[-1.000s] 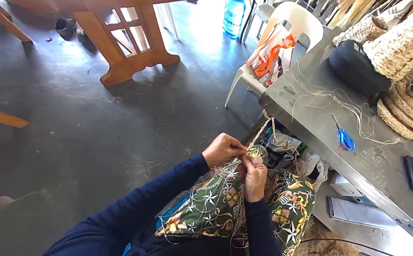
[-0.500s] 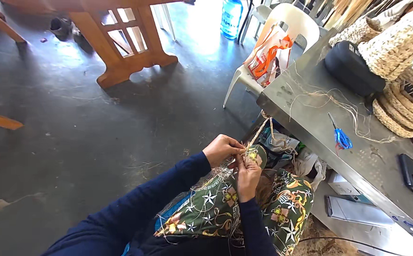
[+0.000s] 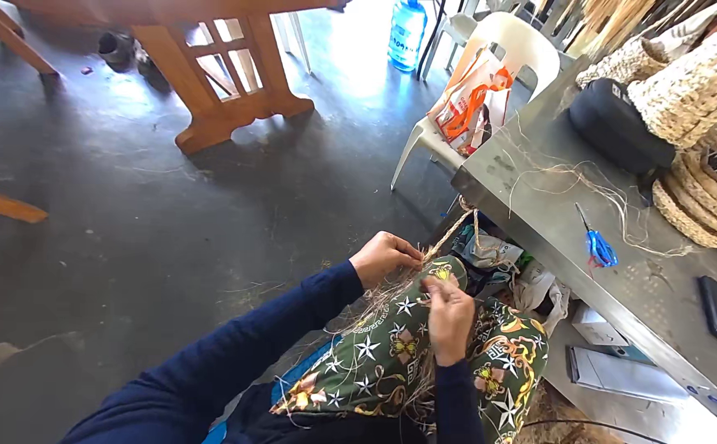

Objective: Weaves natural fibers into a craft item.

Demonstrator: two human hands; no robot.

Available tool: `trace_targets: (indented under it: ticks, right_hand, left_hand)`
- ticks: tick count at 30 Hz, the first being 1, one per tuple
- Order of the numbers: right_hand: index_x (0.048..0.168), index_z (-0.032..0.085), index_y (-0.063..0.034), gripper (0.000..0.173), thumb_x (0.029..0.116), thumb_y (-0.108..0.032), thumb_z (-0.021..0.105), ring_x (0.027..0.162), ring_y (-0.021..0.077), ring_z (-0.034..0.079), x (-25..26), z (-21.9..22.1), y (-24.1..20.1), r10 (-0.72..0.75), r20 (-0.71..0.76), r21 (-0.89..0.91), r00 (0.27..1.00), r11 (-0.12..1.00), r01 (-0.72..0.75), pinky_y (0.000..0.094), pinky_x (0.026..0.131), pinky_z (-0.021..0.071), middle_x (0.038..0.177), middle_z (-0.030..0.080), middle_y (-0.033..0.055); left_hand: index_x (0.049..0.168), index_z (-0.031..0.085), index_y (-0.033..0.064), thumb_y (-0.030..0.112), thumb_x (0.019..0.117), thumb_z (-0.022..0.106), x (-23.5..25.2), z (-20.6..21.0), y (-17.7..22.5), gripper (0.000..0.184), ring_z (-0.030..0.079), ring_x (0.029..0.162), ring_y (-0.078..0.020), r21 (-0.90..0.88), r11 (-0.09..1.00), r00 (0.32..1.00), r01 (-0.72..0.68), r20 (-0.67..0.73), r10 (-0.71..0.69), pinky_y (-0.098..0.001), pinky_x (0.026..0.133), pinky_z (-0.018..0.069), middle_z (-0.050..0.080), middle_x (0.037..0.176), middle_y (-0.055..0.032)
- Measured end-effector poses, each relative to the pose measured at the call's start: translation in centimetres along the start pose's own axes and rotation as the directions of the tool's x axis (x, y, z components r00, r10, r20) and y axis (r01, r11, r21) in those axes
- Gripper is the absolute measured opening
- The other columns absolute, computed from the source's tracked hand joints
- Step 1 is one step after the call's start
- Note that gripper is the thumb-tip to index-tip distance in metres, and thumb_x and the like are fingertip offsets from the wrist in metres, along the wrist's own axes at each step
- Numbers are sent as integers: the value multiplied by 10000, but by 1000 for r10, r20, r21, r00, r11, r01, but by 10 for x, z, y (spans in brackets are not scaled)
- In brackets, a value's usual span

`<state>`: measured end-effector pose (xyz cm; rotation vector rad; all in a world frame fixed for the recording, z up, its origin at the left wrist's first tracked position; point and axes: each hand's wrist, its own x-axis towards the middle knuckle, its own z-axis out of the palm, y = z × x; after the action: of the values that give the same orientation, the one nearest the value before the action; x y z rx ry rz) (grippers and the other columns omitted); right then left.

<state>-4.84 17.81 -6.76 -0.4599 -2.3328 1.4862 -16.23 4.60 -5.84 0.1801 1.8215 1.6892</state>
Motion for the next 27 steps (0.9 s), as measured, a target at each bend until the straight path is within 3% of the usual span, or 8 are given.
trace_targets:
  ticks: [2, 3, 5, 7, 10, 17, 22, 27]
  right_hand:
    - [943, 741, 9, 258, 1048, -105, 536, 694, 41, 652, 9, -9, 2, 122, -42, 114, 992, 987, -117, 249, 670, 532, 887, 761, 43]
    - [967, 731, 9, 270, 1066, -98, 505, 533, -8, 495, 16, -8, 7, 182, -9, 241, 983, 955, -174, 187, 501, 401, 866, 750, 24]
    - [1104, 706, 55, 273, 1078, -71, 465, 433, -20, 332, 27, -2, 16, 253, 172, 478, 952, 823, -305, 172, 393, 266, 924, 752, 71]
    - [1196, 659, 72, 259, 1066, -39, 464, 421, -21, 295, 33, 7, 19, 271, 328, 571, 905, 706, -418, 167, 382, 260, 922, 728, 85]
    - [1061, 647, 56, 188, 1048, 9, 465, 385, -20, 294, 40, 18, 18, 276, 442, 598, 854, 619, -509, 150, 364, 266, 621, 557, -8]
    - [950, 678, 75, 145, 1008, 52, 547, 411, -10, 352, 45, 22, 27, 268, 408, 511, 873, 726, -461, 152, 380, 302, 653, 607, 22]
    - [951, 692, 66, 97, 970, 77, 597, 447, -6, 411, 48, 23, 30, 245, 382, 394, 891, 829, -397, 169, 420, 352, 709, 669, 38]
    - [1101, 670, 55, 164, 1018, 25, 531, 444, -13, 352, 52, 21, 31, 219, 484, 466, 847, 755, -461, 159, 406, 310, 710, 612, 18]
  left_hand:
    - [965, 736, -12, -15, 956, 648, 0, -7, 0, 88, 398, 469, 17, -128, 989, 997, 74, 19, -72, -155, 450, 316, 691, 745, -16]
    - [990, 727, -15, -16, 967, 629, -1, -8, 1, 101, 371, 452, 22, -170, 979, 994, 108, 33, -104, -149, 431, 295, 679, 737, -15]
    - [1010, 719, -17, -14, 978, 612, -1, -9, 3, 111, 358, 446, 24, -195, 970, 989, 145, 53, -138, -148, 425, 283, 673, 735, -16]
    - [1007, 723, -17, -17, 974, 621, 0, -9, 3, 107, 372, 456, 19, -178, 971, 987, 158, 54, -150, -152, 433, 290, 675, 740, -20]
    - [984, 731, -15, -20, 959, 646, 1, -10, 1, 89, 389, 459, 11, -109, 984, 990, 143, 38, -139, -156, 436, 299, 664, 713, -19]
    - [877, 730, -23, -24, 890, 744, 8, -8, -6, 20, 642, 725, -98, 171, 985, 1000, -4, -15, 7, -289, 736, 531, 709, 792, -64]
    - [909, 715, -37, -10, 888, 756, 10, -12, -11, 53, 663, 749, -136, 231, 972, 999, -40, -19, 45, -334, 773, 548, 714, 813, -94]
    - [903, 719, -20, 51, 880, 794, 9, -10, -16, 106, 658, 714, -150, 345, 933, 991, -104, -40, 125, -362, 749, 555, 708, 790, -96]
